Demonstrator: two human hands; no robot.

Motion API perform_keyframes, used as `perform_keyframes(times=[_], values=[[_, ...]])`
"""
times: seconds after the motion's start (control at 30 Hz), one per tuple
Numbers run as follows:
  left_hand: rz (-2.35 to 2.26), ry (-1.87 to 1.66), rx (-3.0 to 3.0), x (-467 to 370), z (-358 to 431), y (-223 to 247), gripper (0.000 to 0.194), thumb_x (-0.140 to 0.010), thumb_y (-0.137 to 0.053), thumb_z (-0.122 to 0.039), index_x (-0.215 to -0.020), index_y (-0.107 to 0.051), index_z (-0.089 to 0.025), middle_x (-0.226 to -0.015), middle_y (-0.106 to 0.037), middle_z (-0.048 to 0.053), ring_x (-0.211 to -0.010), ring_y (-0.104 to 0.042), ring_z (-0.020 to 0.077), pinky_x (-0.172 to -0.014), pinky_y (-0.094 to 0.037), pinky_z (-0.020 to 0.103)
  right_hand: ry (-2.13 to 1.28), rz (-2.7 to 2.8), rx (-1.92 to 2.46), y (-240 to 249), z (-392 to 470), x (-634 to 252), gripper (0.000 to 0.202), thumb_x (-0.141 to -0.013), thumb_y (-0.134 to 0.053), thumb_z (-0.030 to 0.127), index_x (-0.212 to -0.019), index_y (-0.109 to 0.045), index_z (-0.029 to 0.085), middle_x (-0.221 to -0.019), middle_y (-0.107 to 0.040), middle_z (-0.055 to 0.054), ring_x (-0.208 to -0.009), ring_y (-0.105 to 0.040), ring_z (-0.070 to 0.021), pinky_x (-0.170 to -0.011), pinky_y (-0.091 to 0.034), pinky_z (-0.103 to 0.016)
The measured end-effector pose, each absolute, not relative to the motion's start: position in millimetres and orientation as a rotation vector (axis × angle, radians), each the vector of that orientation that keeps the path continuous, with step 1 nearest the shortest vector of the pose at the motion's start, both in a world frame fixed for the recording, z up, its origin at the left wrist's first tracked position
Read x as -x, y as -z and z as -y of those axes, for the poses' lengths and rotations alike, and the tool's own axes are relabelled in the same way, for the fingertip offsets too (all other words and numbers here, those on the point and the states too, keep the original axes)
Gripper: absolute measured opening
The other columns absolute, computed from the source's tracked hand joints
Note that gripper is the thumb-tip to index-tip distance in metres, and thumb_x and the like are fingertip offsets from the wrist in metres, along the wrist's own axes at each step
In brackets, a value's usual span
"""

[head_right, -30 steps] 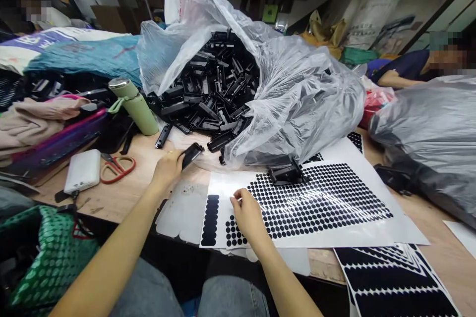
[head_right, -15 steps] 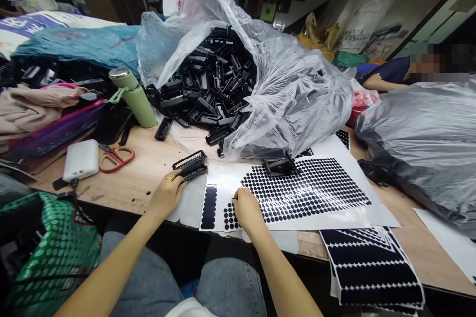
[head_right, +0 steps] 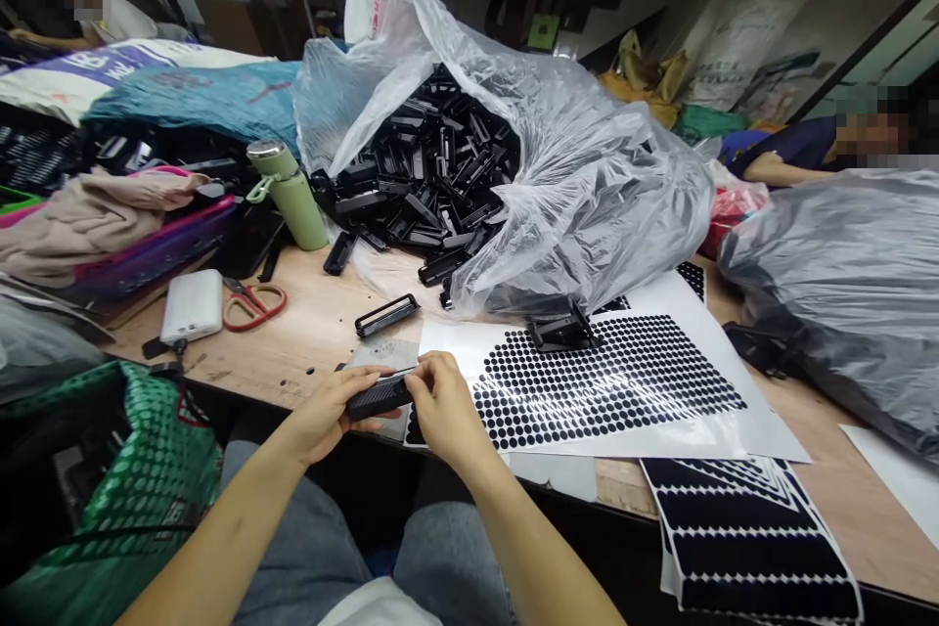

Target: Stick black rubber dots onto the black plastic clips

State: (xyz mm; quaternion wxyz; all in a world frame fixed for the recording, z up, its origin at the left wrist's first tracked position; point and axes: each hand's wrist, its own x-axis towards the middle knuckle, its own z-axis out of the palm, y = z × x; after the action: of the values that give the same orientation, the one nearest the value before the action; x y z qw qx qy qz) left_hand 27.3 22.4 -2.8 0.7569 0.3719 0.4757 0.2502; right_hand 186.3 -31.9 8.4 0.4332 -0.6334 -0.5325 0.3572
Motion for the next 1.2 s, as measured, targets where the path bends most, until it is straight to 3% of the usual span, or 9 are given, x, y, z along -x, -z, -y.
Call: perform_keyframes(times=[0.47,0.63,0.83,1.0,1.2], values=[[-1.020,-0.601,-0.793,-28,-13,5,0.023,-0.077,-0.055,-0.026,-0.096,-0.059,-0.013,-0.088,-0.067,0.009,-0.063,-0.066,0.0189,-0.045,-0.051,0.022,-0.855,1.360,1.651,1,32,-170,0.012,-0.079,-0.046,0.022,-0.068,-0.048,0.020,-0.100,-0.051,-0.007,-0.100,-0.049,-0.0192,-0.086,-0.038,-0.033],[-1.049,-0.598,-0.796,-25,-15,9,0.026,-0.077,-0.056,-0.028,-0.098,-0.058,-0.013,-0.091,-0.067,0.010,-0.066,-0.067,0.0205,-0.045,-0.051,0.023,-0.762,1.394,1.622,13,28,-169,0.008,-0.080,-0.047,0.023,-0.072,-0.049,0.021,-0.096,-0.051,-0.006,-0.093,-0.051,-0.0180,-0.083,-0.040,-0.032],[-1.180,-0.555,-0.796,-6,-18,16,0.027,-0.078,-0.054,-0.025,-0.102,-0.053,-0.013,-0.084,-0.066,0.009,-0.064,-0.067,0.0201,-0.046,-0.052,0.023,-0.489,1.344,2.124,41,-1,-189,0.020,-0.079,-0.050,0.032,-0.088,-0.055,0.014,-0.094,-0.054,-0.015,-0.090,-0.052,-0.0275,-0.078,-0.039,-0.037],[-1.172,-0.507,-0.857,6,-17,23,0.039,-0.073,-0.063,-0.031,-0.106,-0.051,-0.013,-0.088,-0.065,0.010,-0.068,-0.068,0.0206,-0.050,-0.054,0.023,-0.470,1.401,2.278,51,-9,-183,0.019,-0.077,-0.054,0.027,-0.088,-0.057,0.012,-0.098,-0.055,-0.018,-0.093,-0.051,-0.0289,-0.077,-0.038,-0.035],[-1.136,-0.524,-0.903,8,-15,27,0.057,-0.060,-0.075,-0.023,-0.110,-0.049,-0.015,-0.088,-0.066,0.008,-0.072,-0.068,0.0206,-0.054,-0.055,0.022,-0.484,1.351,2.242,50,-5,-182,0.019,-0.079,-0.048,0.023,-0.091,-0.057,0.011,-0.097,-0.056,-0.016,-0.090,-0.054,-0.0263,-0.076,-0.038,-0.032]])
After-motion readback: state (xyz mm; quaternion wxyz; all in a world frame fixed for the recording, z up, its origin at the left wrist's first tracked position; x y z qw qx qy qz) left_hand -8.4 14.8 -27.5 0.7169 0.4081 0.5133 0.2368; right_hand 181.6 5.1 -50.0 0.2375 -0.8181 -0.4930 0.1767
